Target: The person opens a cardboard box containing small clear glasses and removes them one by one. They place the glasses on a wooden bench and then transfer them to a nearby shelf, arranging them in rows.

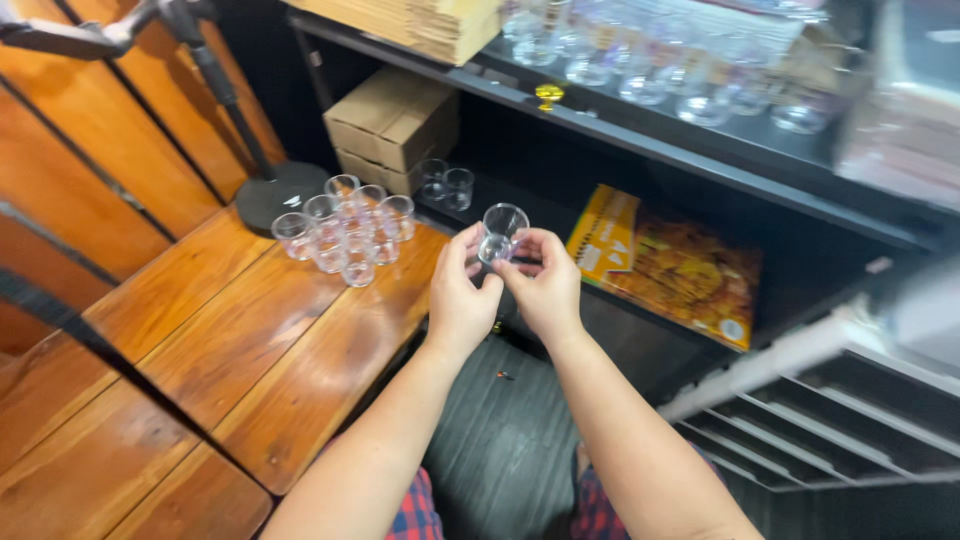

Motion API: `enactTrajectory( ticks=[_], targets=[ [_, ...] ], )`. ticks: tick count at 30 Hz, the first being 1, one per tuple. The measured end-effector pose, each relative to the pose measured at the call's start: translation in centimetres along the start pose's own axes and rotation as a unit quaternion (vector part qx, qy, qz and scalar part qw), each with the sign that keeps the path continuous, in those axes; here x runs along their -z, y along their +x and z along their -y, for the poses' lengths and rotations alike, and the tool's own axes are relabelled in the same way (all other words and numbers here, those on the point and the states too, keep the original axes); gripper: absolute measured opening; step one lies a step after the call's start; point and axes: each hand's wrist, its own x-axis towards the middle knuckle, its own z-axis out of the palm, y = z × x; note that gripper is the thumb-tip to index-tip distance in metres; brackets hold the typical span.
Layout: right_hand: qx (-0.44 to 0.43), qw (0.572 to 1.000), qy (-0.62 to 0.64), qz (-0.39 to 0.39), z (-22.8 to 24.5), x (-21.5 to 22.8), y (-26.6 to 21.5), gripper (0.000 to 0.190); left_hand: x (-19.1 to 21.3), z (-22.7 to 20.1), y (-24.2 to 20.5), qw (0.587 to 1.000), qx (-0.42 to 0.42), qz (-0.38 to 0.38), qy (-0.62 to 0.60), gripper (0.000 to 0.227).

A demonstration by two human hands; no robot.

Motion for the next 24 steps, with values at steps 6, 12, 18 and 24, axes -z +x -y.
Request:
enactTrajectory(
  ticks=[6, 12, 18, 24],
  targets=[
    [0.142, 0.986, -0.055, -0.062, 5.7, 6.5, 1.8, 0.045, -4.1, -8.2, 1.2, 0.996, -0.072, 0.033, -0.041, 0.06],
    [0.204, 0.965, -0.062, -0.154, 10.7, 13.0, 4.6, 0.041, -10.7, -13.4, 3.0, 0.981, -0.12, 0.094, -0.117, 0.063],
    [0.235, 0.943, -0.132, -0.196, 10.5, 18.3, 8.3, 0.042, -15.7, -16.7, 4.3, 0.976, -0.104, 0.143, -0.124, 0.066],
    [0.231, 0.923, -0.188, -0.244, 10.1, 20.0, 11.1, 0.044, -18.1, -17.9, 5.4, 0.975, -0.086, 0.172, -0.114, 0.066]
  ],
)
